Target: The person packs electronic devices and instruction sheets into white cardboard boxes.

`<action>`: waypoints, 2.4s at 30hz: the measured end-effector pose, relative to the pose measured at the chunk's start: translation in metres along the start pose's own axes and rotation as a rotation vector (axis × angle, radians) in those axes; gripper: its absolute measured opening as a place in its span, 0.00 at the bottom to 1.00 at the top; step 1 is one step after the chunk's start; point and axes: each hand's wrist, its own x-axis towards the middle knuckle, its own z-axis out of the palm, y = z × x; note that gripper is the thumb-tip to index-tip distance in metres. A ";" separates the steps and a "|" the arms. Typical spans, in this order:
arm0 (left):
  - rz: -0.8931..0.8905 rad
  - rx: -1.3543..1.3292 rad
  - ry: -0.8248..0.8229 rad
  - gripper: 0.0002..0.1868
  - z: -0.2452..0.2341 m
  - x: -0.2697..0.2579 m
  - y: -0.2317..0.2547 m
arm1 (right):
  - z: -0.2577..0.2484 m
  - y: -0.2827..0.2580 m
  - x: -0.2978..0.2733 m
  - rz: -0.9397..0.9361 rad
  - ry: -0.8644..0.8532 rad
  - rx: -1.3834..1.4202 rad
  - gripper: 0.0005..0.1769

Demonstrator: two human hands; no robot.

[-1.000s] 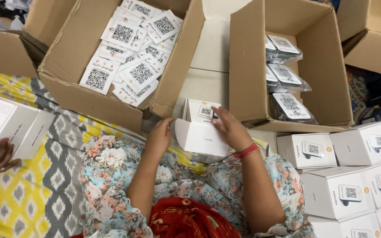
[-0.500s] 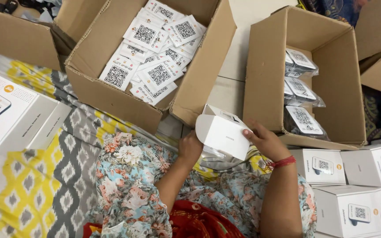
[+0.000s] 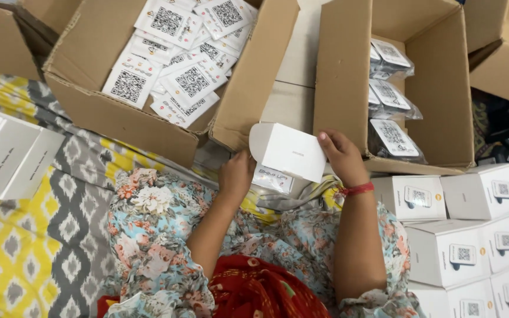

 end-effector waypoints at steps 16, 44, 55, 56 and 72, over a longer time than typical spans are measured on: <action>-0.539 -0.354 -0.380 0.29 -0.025 -0.006 -0.046 | 0.041 0.022 -0.006 0.032 -0.249 -0.657 0.34; -0.244 -0.298 -0.396 0.42 -0.016 -0.013 -0.011 | 0.049 0.045 0.016 0.286 -0.295 -0.141 0.69; -0.159 -0.554 -0.357 0.35 -0.026 -0.018 0.009 | 0.000 0.014 0.000 0.171 0.070 -0.293 0.41; -0.173 -0.480 -0.352 0.36 -0.029 -0.018 0.015 | 0.002 0.023 0.004 0.180 0.067 -0.373 0.37; -0.149 -1.009 -0.375 0.45 -0.029 -0.014 -0.024 | 0.025 0.033 0.020 0.326 -0.073 0.237 0.52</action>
